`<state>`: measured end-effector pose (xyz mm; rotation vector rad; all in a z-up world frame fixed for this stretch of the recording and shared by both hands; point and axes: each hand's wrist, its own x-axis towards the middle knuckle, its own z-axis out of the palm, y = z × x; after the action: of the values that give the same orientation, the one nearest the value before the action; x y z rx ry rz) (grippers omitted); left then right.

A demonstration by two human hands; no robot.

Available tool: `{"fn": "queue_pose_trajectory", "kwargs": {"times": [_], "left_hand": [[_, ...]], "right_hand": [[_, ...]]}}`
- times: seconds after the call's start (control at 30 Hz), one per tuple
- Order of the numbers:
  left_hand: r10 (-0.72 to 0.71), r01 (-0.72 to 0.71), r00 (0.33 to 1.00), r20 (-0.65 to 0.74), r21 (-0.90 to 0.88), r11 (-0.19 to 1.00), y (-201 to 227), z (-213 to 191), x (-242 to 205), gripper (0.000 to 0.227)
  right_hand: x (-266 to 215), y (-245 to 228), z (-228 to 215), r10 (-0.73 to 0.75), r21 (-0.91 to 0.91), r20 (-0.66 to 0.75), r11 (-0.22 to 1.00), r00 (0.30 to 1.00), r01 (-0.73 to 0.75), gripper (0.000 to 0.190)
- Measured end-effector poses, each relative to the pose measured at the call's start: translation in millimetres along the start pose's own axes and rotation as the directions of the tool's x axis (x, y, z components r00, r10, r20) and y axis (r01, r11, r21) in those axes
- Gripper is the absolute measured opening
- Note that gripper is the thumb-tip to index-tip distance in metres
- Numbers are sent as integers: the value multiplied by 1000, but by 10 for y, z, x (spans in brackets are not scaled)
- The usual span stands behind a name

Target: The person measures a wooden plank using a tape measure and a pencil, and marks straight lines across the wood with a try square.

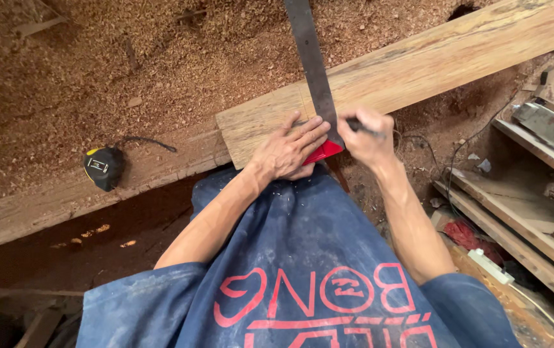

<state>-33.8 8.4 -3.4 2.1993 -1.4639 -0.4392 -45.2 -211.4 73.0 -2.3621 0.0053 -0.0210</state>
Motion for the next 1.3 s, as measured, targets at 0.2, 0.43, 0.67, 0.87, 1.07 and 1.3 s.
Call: {"fn": "queue_pose_trajectory", "kwargs": {"times": [0.2, 0.43, 0.67, 0.87, 1.07, 1.3], "left_hand": [[-1, 1, 1000, -22, -4, 1000, 7, -41, -1, 77], [-1, 2, 1000, -22, 11, 1000, -6, -43, -9, 80], [-13, 14, 999, -49, 25, 1000, -7, -9, -11, 77], [-189, 237, 956, -224, 212, 948, 517, -96, -32, 54], [-489, 471, 866, -106, -159, 868, 231, -132, -189, 40], [-419, 359, 890, -177, -293, 886, 273, -531, -139, 58]], "right_hand": [[686, 234, 302, 268, 16, 115, 962, 956, -272, 6], [-92, 52, 51, 284, -57, 109, 959, 953, -279, 10], [-639, 88, -86, 654, 328, 111, 687, 748, -649, 13], [-629, 98, -138, 687, 385, 4, 670, 727, -635, 16], [-571, 47, -81, 662, 320, 11, 708, 749, -630, 16], [-527, -35, 222, 697, 422, 280, 528, 660, -737, 28]]}}
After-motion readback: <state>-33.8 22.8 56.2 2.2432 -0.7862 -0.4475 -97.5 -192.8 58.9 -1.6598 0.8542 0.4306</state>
